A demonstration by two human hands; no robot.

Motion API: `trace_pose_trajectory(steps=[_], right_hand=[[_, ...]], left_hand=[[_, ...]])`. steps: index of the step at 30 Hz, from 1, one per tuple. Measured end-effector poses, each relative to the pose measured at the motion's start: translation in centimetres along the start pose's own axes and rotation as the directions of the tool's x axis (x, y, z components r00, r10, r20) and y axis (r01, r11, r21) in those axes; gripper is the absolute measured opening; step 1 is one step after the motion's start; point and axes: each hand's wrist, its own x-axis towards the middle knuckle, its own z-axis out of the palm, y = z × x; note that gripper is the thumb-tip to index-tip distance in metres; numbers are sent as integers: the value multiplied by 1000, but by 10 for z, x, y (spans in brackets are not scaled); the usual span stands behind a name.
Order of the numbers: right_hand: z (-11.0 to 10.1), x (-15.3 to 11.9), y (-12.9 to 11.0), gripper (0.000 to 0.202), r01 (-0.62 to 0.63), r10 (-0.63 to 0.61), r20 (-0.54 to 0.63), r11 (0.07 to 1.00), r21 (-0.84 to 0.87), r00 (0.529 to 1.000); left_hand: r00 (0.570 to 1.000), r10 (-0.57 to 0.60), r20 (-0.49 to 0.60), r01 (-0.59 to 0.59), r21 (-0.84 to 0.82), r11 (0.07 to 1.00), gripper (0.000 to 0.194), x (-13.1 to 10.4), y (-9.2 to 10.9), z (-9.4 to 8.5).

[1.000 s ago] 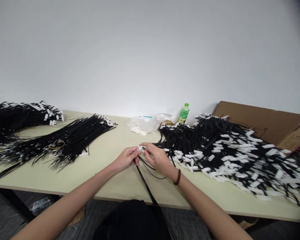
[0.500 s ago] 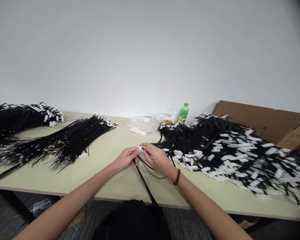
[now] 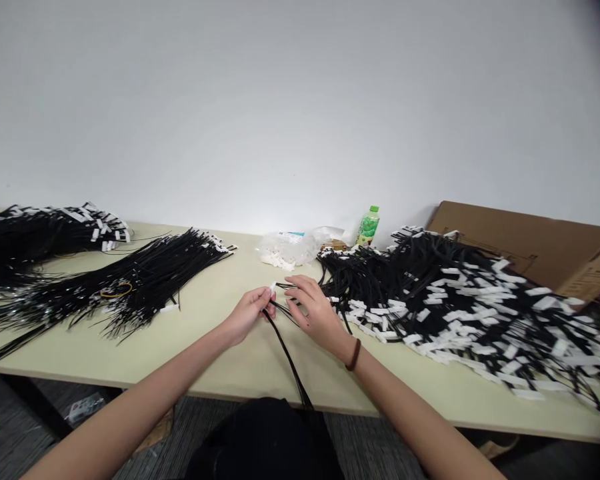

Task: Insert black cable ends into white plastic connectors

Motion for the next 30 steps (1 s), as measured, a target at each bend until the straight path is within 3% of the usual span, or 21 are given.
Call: trace_pose_trajectory(steps=[5, 11, 23, 30], right_hand=[[1, -1, 0, 18, 54, -54, 7, 999, 5, 999], [2, -1, 1, 25, 135, -135, 105, 991, 1, 985], [1, -3, -2, 39, 161, -151, 178, 986, -40, 972], [-1, -1, -3, 35, 175, -162, 187, 983, -56, 969]], left_hand=[[1000, 3, -11, -3, -30, 1000, 33, 0, 0, -1], [1000, 4, -22, -6, -73, 997, 30, -1, 1, -2], [999, -27, -44, 16, -219, 976, 27, -1, 3, -3], [998, -38, -42, 26, -250, 968, 26, -1, 3, -4]])
